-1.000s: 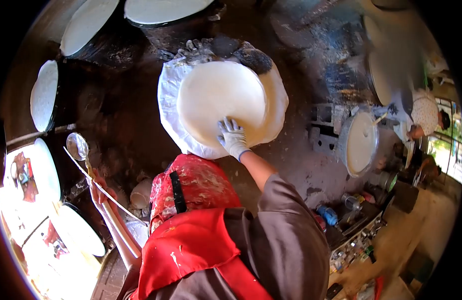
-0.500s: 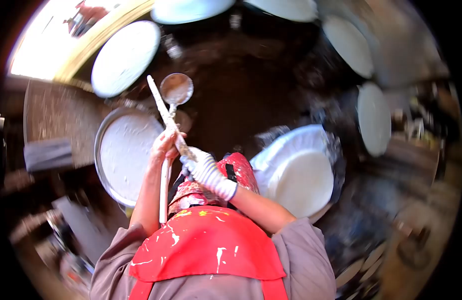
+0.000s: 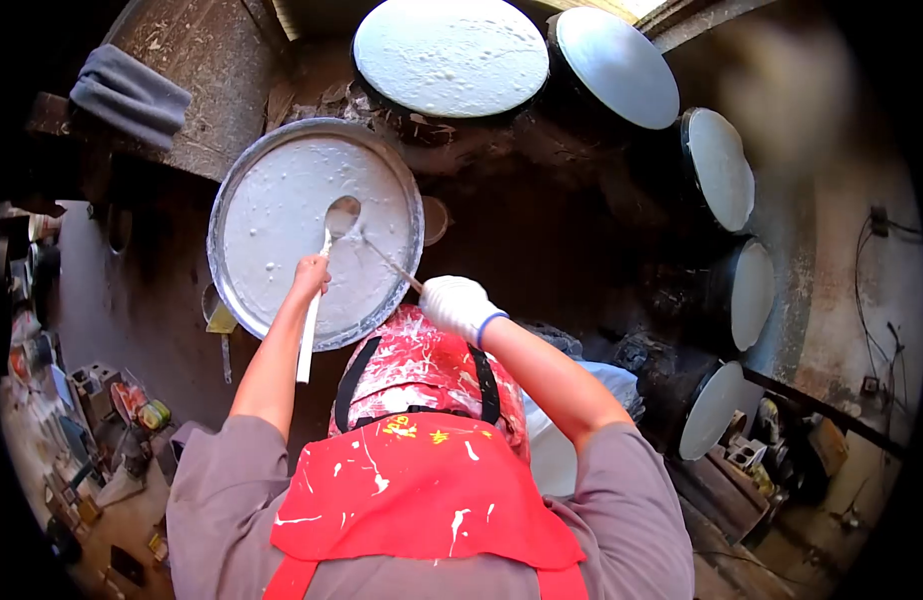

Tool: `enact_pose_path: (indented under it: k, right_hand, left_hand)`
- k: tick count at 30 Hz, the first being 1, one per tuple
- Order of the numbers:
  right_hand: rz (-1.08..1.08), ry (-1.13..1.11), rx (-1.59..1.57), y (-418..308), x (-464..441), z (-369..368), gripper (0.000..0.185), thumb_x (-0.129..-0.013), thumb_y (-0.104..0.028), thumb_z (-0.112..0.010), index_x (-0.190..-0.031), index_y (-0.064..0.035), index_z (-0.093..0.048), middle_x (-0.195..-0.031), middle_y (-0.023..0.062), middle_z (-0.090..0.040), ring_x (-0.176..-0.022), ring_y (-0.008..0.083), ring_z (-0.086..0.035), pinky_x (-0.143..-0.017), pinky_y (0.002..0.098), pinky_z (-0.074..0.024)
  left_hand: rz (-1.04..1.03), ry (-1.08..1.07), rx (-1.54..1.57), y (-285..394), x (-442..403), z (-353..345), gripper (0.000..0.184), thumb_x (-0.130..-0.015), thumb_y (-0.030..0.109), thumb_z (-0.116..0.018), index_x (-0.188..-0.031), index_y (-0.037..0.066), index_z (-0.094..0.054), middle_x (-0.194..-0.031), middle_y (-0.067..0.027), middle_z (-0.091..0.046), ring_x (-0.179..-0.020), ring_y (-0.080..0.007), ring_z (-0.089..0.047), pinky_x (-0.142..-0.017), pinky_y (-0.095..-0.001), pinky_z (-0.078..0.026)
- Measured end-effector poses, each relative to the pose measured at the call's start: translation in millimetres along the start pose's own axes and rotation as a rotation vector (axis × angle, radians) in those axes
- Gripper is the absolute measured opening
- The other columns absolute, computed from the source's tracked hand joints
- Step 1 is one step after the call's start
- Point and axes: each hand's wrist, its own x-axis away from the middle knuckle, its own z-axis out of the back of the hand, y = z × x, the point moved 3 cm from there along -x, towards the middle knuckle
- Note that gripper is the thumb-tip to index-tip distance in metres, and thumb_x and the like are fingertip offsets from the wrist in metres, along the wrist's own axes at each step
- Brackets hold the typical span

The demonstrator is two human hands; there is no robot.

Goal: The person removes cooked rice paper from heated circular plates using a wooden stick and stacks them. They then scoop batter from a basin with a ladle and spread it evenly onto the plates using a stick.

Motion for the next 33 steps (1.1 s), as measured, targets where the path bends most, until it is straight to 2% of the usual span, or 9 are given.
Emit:
enact_pose_path:
  k: [3,6,9,15,18,23,28,30,33]
  right_hand:
    - [0.036,0.024,-0.303,-20.0,14.0,36.1,0.025,-0.079,-0.023,-0.047,-0.081,-0.0025,-0.062,-0.071,0.0192,-0.06,-0.064,0.0354,-0.058,-0.061,0.0404,-0.047]
    - [0.003,0.061,-0.07,16.5,-10.2,15.6,0.025,-0.08,-0.023,-0.047,-0.081,-0.003,-0.063,-0.07,0.0203,-0.059,-0.065,0.0348,-0.058,-0.062,0.0417,-0.0467]
    - [0.067,0.092,-0.286,21.3,-12.6,24.1,0.025,-0.079,-0.021,-0.048,-0.074,-0.0032,-0.063,-0.069,0.0204,-0.059,-0.065,0.0353,-0.058,-0.061,0.0413,-0.0468]
    - [0.12,-0.02,-0.226,69.7,-3.8,15.6,0.026,-0.081,-0.023,-0.046,-0.079,-0.0027,-0.062,-0.074,0.021,-0.059,-0.071,0.0357,-0.058,-0.065,0.0429,-0.046]
    - [0.251,0.06,-0.333,89.0,25.2,35.0,0.025,-0.083,-0.022,-0.046,-0.096,-0.0033,-0.057,-0.074,0.0217,-0.059,-0.068,0.0373,-0.056,-0.062,0.0433,-0.0446]
    - [0.455,0.15,-0.234,74.0,80.9,123.8,0.037,-0.085,-0.024,-0.047,-0.119,-0.0097,-0.046,-0.062,0.0167,-0.056,-0.054,0.0333,-0.055,-0.049,0.0422,-0.0426]
    - [0.699,0.444,-0.431,57.3,113.4,174.1,0.041,-0.082,-0.024,-0.053,-0.121,-0.0147,-0.045,-0.057,0.0157,-0.054,-0.048,0.0317,-0.054,-0.045,0.0403,-0.0414]
    - [0.736,0.528,-0.521,60.2,108.2,165.8,0.042,-0.081,-0.024,-0.054,-0.121,-0.0152,-0.045,-0.057,0.0157,-0.054,-0.047,0.0317,-0.054,-0.044,0.0408,-0.0413]
    - [0.592,0.468,-0.587,68.4,88.4,129.3,0.041,-0.083,-0.026,-0.052,-0.122,-0.0167,-0.044,-0.062,0.017,-0.056,-0.048,0.0334,-0.053,-0.044,0.041,-0.0419]
  left_hand:
    - [0.216,-0.016,0.159,-3.0,3.8,-17.2,0.026,-0.081,0.028,-0.047,-0.078,0.003,-0.052,-0.052,-0.0078,-0.049,-0.035,-0.0144,-0.043,-0.033,-0.0303,-0.034]
    - [0.411,-0.021,0.352,-6.2,16.5,-39.2,0.025,-0.082,0.028,-0.048,-0.084,0.003,-0.05,-0.057,-0.0076,-0.05,-0.036,-0.0125,-0.042,-0.033,-0.0285,-0.033]
    - [0.553,-0.114,0.688,-1.8,19.9,-59.7,0.024,-0.085,0.029,-0.046,-0.087,0.005,-0.047,-0.054,-0.0038,-0.044,-0.035,-0.0095,-0.036,-0.034,-0.023,-0.03]
    - [0.613,-0.426,1.58,34.6,41.2,-94.4,0.029,-0.091,0.024,-0.037,-0.097,-0.003,-0.045,-0.055,0.003,-0.038,-0.035,-0.0044,-0.035,-0.035,-0.0209,-0.029]
    - [0.366,-0.595,1.902,88.0,96.8,-87.3,0.041,-0.093,0.023,-0.034,-0.117,-0.01,-0.032,-0.059,0.0016,-0.039,-0.036,-0.0044,-0.038,-0.036,-0.0196,-0.031]
    - [0.007,-0.316,1.713,233.7,211.0,-21.4,0.042,-0.094,0.025,-0.03,-0.121,-0.008,-0.029,-0.058,0.0003,-0.037,-0.034,-0.0049,-0.035,-0.034,-0.019,-0.031]
    - [-0.401,-0.282,1.448,322.8,281.1,11.7,0.045,-0.095,0.031,-0.023,-0.125,-0.003,-0.026,-0.053,0.0002,-0.034,-0.03,-0.0034,-0.031,-0.026,-0.0188,-0.028]
    - [-0.435,0.033,1.203,305.9,264.8,5.1,0.046,-0.094,0.034,-0.026,-0.125,0.0,-0.027,-0.05,0.0017,-0.032,-0.028,-0.0029,-0.028,-0.022,-0.0166,-0.023]
    - [-0.113,0.018,1.191,230.1,203.4,-7.7,0.042,-0.092,0.035,-0.035,-0.121,0.004,-0.035,-0.053,0.0034,-0.032,-0.029,-0.0033,-0.027,-0.027,-0.0181,-0.023]
